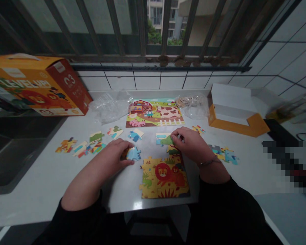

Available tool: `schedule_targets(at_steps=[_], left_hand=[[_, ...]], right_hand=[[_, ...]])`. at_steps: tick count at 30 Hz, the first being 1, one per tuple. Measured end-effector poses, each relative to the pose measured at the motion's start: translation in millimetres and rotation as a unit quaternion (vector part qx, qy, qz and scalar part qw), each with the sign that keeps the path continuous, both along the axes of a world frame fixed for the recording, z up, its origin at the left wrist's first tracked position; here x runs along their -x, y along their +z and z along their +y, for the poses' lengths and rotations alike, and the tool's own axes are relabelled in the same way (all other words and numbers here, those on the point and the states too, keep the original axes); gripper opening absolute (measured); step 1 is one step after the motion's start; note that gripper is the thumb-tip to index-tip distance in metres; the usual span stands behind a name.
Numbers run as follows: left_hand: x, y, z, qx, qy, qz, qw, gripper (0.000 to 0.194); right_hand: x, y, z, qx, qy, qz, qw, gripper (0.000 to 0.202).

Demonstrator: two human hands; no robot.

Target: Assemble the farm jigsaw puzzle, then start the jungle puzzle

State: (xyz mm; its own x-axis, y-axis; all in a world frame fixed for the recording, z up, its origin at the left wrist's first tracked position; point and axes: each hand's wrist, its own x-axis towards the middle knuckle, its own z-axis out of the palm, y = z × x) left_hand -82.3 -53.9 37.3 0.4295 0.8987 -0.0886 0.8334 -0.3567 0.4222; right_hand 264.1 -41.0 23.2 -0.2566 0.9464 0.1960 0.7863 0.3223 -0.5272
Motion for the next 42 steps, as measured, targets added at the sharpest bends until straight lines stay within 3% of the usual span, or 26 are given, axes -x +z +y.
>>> schedule_targets(at_steps=[4,8,13,18,21,27,32,37,40,42], left_hand=[[-5,6.8,-1,0.012,0.004,-0.072,0.997,0.020],[-9,10.9,-2,0.064,0.071,-0.159,0.983,0.029],[-9,7.7,0,0.156,0.165,-0.265,0.937,0.047],[-13,5.2,0,0.219,0.158,-0.333,0.904,0.056],[-16,4.1,-1,0.233,0.130,-0.345,0.900,0.056],[-13,3.5,-2,0.200,0.116,-0.244,0.942,0.038],[-6,7.1,-1,0.075,0.132,-0.069,0.986,0.023],[1,5.2,4,-0.002,0.109,0.038,0.993,0.022],[0,-3.0,7,-0.070,0.081,0.040,0.993,0.019],[-3,-11.6,9,-0.119,0.048,0.032,0.991,0.028]], right_hand=[[0,-1.2,0,-0.003,0.000,0.000,1.000,0.016],[1,-0.9,-1,0.000,0.002,0.002,1.000,0.017],[2,0.8,-2,0.011,-0.003,0.011,1.000,0.015],[3,0.2,-2,0.018,0.002,0.013,1.000,0.015],[3,-0.5,-2,0.019,0.000,0.014,1.000,0.016],[3,-2.4,-1,0.022,0.002,0.012,1.000,0.016],[2,-2.1,-1,0.021,0.001,0.013,1.000,0.017],[2,-2.7,0,0.019,-0.001,0.007,1.000,0.017],[2,-3.1,0,0.017,0.000,0.005,1.000,0.017],[3,-3.0,0,0.016,0.002,0.007,1.000,0.018]])
